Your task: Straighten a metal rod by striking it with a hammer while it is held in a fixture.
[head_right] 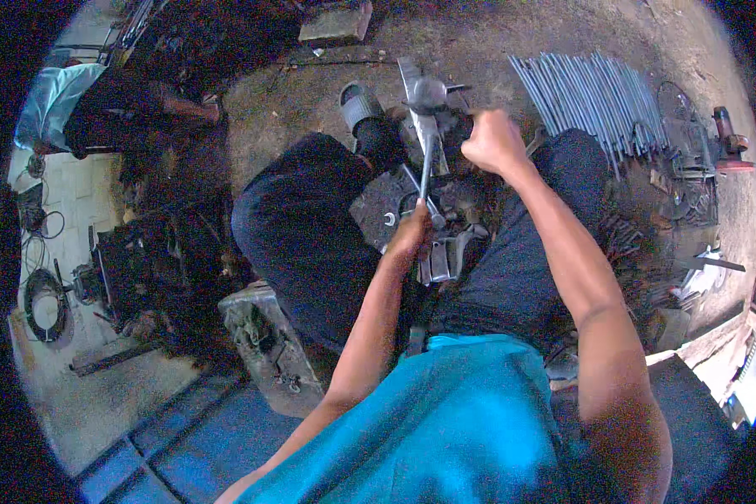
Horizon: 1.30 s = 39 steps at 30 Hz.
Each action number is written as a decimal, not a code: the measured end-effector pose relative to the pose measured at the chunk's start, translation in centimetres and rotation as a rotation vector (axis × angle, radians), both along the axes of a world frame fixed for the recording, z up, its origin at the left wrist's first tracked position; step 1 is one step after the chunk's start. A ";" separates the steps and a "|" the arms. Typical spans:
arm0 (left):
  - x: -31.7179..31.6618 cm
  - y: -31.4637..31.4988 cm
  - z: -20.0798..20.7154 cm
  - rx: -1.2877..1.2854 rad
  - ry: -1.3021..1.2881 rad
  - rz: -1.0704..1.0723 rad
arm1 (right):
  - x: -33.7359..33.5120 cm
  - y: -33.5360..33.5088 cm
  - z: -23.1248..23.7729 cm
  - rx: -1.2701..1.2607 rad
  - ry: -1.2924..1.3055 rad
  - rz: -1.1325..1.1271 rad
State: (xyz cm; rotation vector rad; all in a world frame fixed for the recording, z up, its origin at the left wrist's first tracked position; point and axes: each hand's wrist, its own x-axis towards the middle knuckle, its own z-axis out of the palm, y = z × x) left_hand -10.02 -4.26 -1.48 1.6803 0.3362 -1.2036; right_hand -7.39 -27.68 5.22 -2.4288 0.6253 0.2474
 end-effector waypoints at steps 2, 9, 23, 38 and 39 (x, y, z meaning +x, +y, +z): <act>-0.1 0.7 0.0 -0.026 0.049 0.026 | 0.8 1.1 2.6 0.056 -0.303 -0.046; -0.2 -0.6 0.9 -0.015 0.035 0.061 | -1.7 1.3 -5.9 -0.118 -0.619 -0.019; -0.5 0.2 0.6 -0.009 0.064 0.023 | -1.8 0.8 -6.0 -0.118 -0.049 0.042; -0.1 0.0 0.0 0.121 -0.039 0.037 | -0.8 1.6 -5.5 -0.143 0.005 -0.028; -0.1 0.0 0.2 0.121 -0.048 0.034 | -0.6 1.5 -5.6 -0.063 -0.049 -0.090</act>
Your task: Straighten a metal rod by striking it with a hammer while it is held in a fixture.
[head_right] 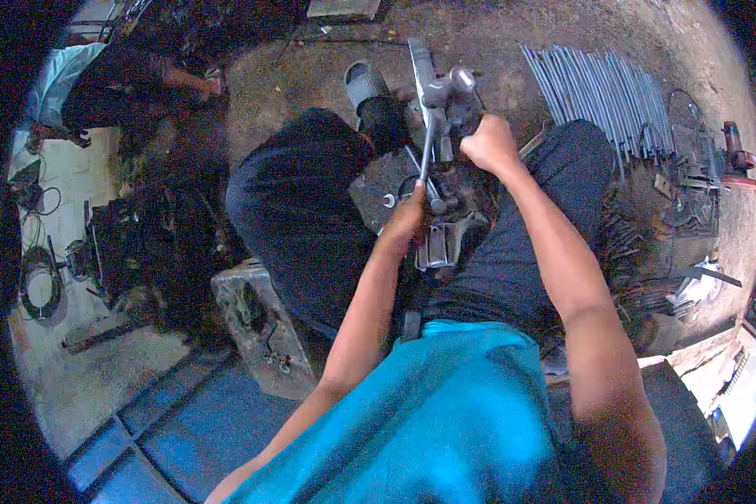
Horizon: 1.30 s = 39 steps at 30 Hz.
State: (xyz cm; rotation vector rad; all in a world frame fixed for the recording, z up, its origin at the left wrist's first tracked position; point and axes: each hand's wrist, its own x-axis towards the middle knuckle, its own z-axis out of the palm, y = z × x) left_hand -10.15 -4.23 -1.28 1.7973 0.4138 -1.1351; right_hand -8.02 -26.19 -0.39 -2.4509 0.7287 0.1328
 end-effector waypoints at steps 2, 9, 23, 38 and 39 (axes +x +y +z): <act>-0.4 0.1 0.4 -0.001 -0.102 -0.010 | 0.0 -0.2 0.4 0.077 -0.065 -0.055; -0.4 -0.3 0.7 0.091 -0.235 -0.045 | -0.6 -0.7 -0.6 0.408 0.159 -0.104; -0.9 -0.3 -4.1 0.150 -0.551 -0.114 | -0.9 0.4 -1.4 0.250 -0.174 -0.061; -0.6 -0.8 -0.2 0.113 -0.340 -0.138 | 4.6 -2.0 10.9 0.163 -0.862 0.083; -0.6 -0.9 0.6 0.145 -0.348 -0.161 | 4.6 -1.1 12.7 0.310 -0.832 0.036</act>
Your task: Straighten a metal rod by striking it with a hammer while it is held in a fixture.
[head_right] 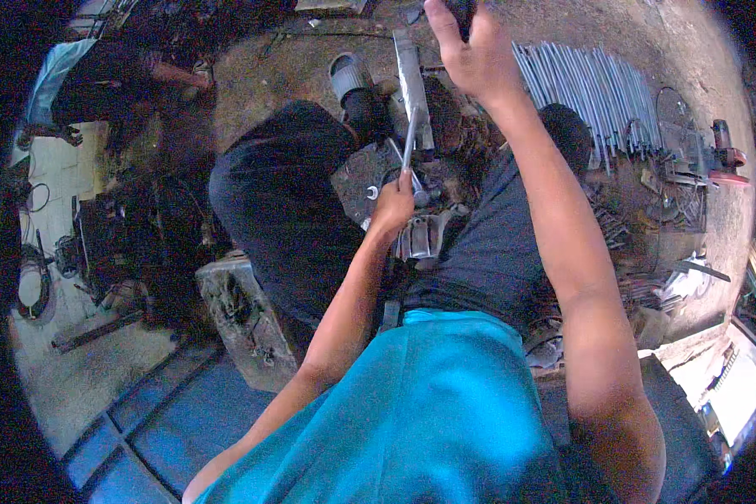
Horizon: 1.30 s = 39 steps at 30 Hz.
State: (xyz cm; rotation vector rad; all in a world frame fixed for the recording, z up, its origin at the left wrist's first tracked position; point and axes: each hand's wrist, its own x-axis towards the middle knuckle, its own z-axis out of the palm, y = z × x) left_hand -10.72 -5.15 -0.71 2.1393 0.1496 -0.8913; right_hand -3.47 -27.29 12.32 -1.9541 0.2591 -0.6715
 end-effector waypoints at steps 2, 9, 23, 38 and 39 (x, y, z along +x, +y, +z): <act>0.2 -0.1 -0.1 0.036 -0.063 -0.040 | -0.7 1.2 1.0 0.141 0.024 0.023; 0.4 -0.7 -2.2 0.081 -0.086 -0.104 | -4.1 2.3 -10.5 -0.099 0.679 0.025; 0.6 -0.3 -1.7 0.021 -0.066 -0.023 | -2.3 2.9 -5.3 -0.093 0.198 -0.156; 1.0 0.5 1.0 0.024 0.014 0.084 | 2.5 -0.7 9.7 -0.909 0.178 0.233; 1.1 0.4 1.3 -0.009 0.024 0.076 | 1.7 1.2 10.7 -0.519 0.075 0.115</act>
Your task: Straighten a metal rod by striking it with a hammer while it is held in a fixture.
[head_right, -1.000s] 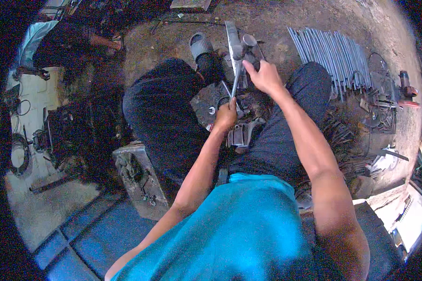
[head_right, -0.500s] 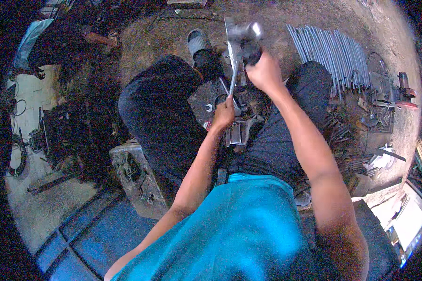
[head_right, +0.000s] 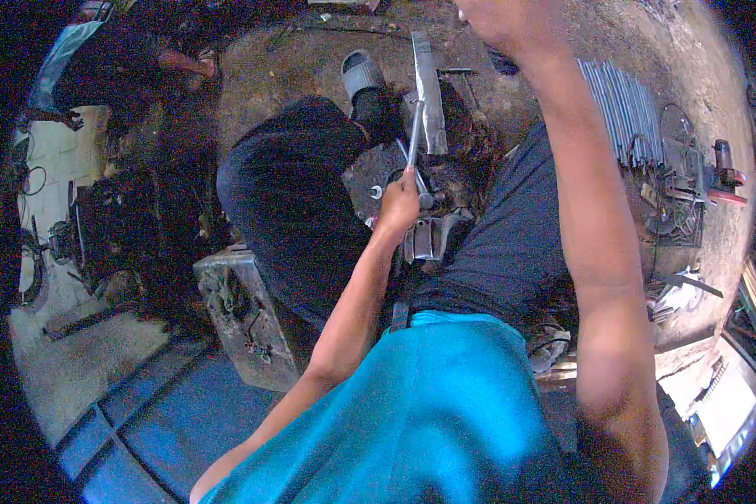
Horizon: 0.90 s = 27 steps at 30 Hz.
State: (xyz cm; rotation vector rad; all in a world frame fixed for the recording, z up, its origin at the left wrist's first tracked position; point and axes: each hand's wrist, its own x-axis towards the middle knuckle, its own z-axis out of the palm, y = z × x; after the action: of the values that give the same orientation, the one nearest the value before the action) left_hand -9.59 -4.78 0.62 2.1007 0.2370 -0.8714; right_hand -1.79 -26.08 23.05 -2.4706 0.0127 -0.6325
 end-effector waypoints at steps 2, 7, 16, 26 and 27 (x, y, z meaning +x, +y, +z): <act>0.0 -0.4 -0.3 -0.039 0.008 -0.012 | -0.6 0.5 -0.9 0.387 -0.108 -0.111; -0.2 -0.7 -2.7 0.058 -0.039 -0.072 | -5.1 1.4 -19.4 0.204 0.267 -0.238; -0.6 -0.5 -3.0 0.038 0.006 -0.029 | -2.8 -3.0 -9.2 0.096 0.243 -0.239; -0.5 -0.8 -4.0 0.043 -0.034 -0.074 | -3.7 -0.2 -17.2 0.361 -0.019 -0.338; -0.4 -0.8 -4.3 0.050 -0.041 -0.112 | -5.3 0.0 -20.4 0.156 0.162 -0.279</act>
State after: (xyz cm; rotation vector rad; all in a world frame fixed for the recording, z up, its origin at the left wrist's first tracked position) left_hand -9.97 -5.60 -3.63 2.1928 0.1219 -0.8949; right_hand -7.12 -26.08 2.69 -2.3794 0.4599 -0.5209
